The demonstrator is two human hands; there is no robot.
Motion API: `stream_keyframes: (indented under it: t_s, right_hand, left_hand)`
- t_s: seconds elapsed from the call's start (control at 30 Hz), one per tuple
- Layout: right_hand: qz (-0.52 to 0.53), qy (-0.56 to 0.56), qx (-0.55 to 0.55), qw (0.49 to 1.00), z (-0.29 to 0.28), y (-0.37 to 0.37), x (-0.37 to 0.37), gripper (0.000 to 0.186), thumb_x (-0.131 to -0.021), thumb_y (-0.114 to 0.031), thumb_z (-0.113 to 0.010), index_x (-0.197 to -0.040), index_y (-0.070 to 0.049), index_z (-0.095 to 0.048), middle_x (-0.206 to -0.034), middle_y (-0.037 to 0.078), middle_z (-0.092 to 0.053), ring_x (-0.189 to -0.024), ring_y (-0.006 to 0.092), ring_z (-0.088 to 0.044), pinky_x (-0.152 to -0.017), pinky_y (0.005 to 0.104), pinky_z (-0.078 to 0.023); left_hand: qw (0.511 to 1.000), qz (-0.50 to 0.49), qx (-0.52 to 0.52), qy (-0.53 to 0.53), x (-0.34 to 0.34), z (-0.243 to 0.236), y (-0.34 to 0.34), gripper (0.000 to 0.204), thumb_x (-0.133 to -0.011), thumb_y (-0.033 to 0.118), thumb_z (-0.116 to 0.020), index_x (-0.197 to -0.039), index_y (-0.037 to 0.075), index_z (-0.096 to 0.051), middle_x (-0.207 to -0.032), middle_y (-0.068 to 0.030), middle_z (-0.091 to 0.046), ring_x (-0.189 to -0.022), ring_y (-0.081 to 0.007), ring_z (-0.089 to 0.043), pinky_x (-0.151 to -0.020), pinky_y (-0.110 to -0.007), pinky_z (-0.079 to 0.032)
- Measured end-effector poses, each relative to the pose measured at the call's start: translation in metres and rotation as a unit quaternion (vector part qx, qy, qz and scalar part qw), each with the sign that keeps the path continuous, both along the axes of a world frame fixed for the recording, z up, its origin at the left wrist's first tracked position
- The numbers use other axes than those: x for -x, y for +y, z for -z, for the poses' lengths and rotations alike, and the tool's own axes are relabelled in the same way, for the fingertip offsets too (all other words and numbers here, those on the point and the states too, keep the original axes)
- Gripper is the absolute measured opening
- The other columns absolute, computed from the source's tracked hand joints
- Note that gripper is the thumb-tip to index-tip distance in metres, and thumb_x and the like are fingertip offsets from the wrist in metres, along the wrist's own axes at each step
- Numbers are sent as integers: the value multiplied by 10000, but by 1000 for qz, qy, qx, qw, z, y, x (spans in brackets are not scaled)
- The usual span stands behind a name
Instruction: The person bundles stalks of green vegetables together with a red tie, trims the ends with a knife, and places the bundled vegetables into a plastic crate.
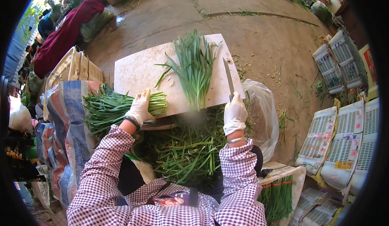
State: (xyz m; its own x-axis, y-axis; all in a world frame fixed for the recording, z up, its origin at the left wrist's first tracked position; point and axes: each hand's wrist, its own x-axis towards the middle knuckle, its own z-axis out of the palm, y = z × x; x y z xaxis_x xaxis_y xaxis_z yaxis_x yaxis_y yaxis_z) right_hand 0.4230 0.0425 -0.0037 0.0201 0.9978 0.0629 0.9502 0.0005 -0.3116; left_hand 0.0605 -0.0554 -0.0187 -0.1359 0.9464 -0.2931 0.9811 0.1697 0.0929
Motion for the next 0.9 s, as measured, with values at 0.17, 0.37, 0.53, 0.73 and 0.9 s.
stream_keyframes:
  t_s: [0.17,0.37,0.53,0.73,0.9]
  right_hand:
    - [-11,123,-73,990,-20,-36,5,311,-975,-170,-609,-1273,-89,-572,-1040,185,-725,-897,367,-721,-732,477,-577]
    - [-175,184,-1,967,6,-80,57,244,-984,-228,-571,-1126,-30,-558,-777,240,-684,-641,429,-683,-565,517,-562]
    - [-199,211,36,956,25,-118,86,240,-992,-214,-558,-1170,-53,-564,-878,256,-684,-683,465,-664,-611,567,-535]
    - [-221,218,17,950,26,-130,99,273,-1014,-254,-575,-1203,-58,-592,-976,222,-710,-707,422,-691,-621,523,-558]
    - [-255,181,16,950,30,-133,106,238,-1021,-256,-557,-1134,-49,-585,-912,207,-701,-667,402,-689,-567,499,-558]
  left_hand:
    - [998,12,23,54,-10,-11,5,1329,-477,437,-955,-1580,100,-295,-1526,-165,-456,-1439,-377,-378,-1182,-548,-296]
    - [999,35,-10,24,-25,3,18,1213,-533,467,-938,-1504,28,-357,-1475,-204,-478,-1412,-375,-415,-1147,-536,-353]
    - [999,3,41,26,-20,4,40,895,-644,447,-883,-1339,21,-514,-1244,-210,-640,-1200,-369,-610,-1015,-453,-502]
    - [997,-75,7,-10,-20,10,45,586,-707,322,-840,-1160,22,-620,-1077,-218,-701,-1020,-374,-702,-876,-437,-581]
    - [997,-72,-13,8,-19,18,44,570,-712,319,-835,-1150,25,-618,-1034,-228,-707,-976,-385,-709,-841,-451,-591]
